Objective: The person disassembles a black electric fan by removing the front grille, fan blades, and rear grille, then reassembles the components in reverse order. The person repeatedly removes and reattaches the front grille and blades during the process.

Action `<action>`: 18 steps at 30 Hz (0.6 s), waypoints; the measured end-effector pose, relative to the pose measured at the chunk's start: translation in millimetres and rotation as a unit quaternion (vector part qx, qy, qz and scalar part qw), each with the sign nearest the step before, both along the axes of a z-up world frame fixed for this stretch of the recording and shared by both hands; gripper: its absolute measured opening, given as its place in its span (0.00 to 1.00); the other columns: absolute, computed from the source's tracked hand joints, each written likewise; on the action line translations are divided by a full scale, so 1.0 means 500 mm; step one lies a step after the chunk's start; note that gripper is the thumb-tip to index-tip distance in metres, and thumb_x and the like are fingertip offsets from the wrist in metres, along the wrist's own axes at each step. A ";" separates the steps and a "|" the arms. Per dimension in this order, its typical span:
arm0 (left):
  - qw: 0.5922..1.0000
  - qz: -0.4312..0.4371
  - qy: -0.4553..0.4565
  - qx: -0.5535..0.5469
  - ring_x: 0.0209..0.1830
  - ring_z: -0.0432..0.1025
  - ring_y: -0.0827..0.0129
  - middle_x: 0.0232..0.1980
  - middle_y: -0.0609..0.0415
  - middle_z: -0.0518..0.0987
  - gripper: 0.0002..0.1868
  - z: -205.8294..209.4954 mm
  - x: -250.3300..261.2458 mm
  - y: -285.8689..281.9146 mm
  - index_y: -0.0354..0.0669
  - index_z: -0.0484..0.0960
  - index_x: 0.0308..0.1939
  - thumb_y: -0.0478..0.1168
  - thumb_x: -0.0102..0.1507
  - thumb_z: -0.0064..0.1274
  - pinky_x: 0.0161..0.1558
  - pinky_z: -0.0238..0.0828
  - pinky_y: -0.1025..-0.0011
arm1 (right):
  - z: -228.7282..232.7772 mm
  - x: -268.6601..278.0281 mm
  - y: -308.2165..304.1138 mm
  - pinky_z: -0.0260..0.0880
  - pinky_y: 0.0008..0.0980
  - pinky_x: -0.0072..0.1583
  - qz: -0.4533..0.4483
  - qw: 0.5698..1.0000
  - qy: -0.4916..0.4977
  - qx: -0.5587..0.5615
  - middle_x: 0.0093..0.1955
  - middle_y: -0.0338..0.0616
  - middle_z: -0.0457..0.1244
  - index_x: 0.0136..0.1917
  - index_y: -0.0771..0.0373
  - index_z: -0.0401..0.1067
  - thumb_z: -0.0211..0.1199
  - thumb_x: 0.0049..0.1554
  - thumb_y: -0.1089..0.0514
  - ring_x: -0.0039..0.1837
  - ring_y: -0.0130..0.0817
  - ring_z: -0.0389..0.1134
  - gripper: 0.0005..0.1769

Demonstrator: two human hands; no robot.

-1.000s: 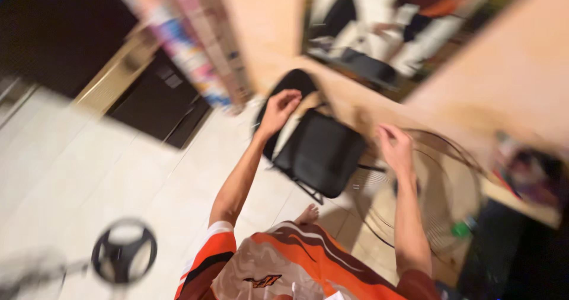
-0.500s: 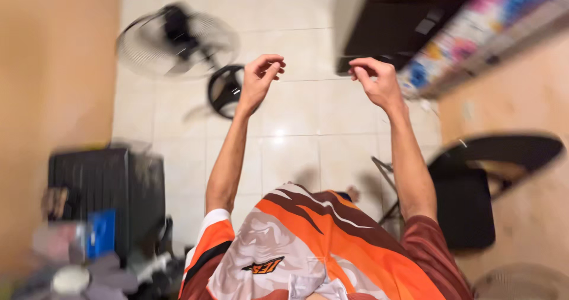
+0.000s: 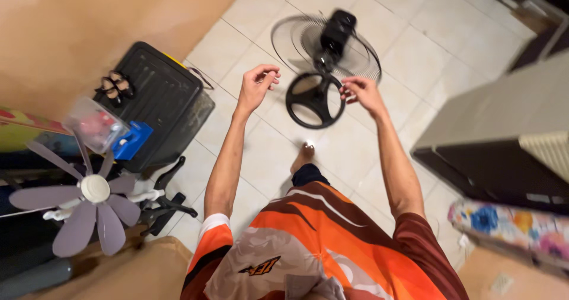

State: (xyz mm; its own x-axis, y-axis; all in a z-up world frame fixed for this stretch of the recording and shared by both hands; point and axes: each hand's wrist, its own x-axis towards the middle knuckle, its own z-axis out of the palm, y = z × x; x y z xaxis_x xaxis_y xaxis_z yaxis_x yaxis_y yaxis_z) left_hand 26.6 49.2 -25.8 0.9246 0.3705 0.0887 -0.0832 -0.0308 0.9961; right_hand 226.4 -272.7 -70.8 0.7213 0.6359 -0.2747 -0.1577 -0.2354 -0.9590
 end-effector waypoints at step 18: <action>0.936 -0.243 0.144 0.211 0.52 0.80 0.57 0.52 0.46 0.85 0.25 -0.244 0.494 0.099 0.42 0.81 0.59 0.43 0.58 0.65 0.55 0.75 0.64 | -0.205 0.127 0.339 0.74 0.43 0.53 -0.168 0.879 0.433 -0.105 0.52 0.43 0.69 0.58 0.54 0.72 0.66 0.55 0.44 0.53 0.38 0.72 0.21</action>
